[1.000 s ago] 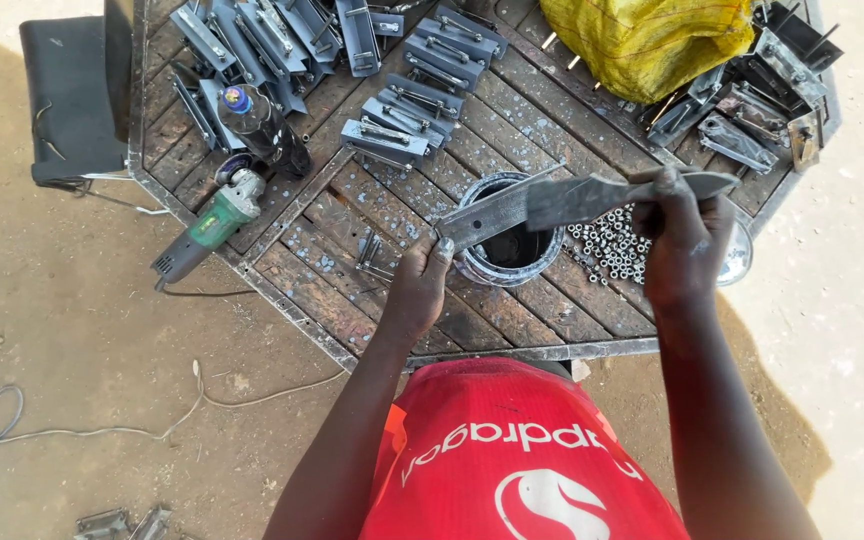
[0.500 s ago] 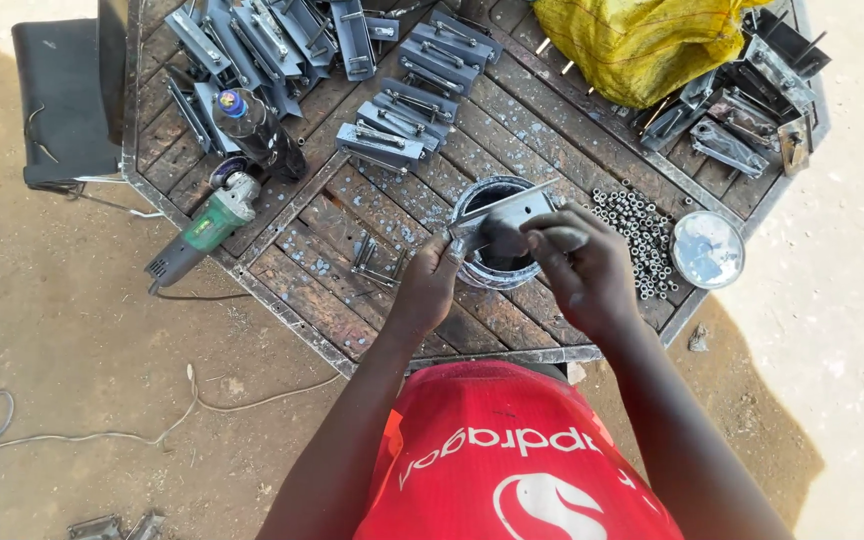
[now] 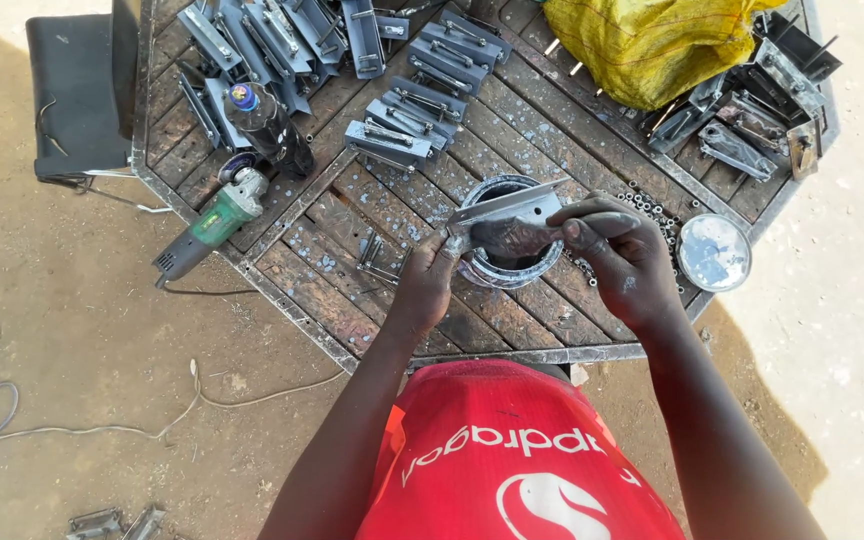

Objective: A person is painting a metal bracket with black paint using a small brush on a workbench.

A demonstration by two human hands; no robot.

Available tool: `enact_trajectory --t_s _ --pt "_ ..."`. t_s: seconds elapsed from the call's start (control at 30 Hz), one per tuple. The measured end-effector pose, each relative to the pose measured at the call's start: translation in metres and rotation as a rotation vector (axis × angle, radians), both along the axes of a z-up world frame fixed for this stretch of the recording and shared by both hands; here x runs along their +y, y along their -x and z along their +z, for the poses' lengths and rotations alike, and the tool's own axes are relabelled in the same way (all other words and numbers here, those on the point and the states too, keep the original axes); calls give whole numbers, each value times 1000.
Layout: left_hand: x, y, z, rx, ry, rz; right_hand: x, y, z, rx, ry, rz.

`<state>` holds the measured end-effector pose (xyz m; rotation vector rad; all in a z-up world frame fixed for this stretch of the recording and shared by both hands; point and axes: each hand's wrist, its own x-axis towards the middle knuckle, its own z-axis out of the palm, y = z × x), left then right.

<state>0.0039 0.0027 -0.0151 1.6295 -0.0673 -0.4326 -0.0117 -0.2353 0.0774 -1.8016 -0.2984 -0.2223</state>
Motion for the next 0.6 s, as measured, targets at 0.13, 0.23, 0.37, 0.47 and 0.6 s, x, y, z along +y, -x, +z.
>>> enact_trajectory --t_s 0.13,0.23,0.37,0.47,0.6 --pt "-4 7 2 14 -17 -2 -2 3 2 89 -95 -102" --pt "-4 8 1 -13 20 6 2 1 -2 168 -182 -112" --pt "0 5 -5 -11 -29 24 -28 -5 -24 161 -48 -232" --pt "6 4 -18 21 -54 47 -53 -3 -38 95 85 -351" --pt "4 -4 -39 324 122 210 -49 4 -13 110 -46 -385"
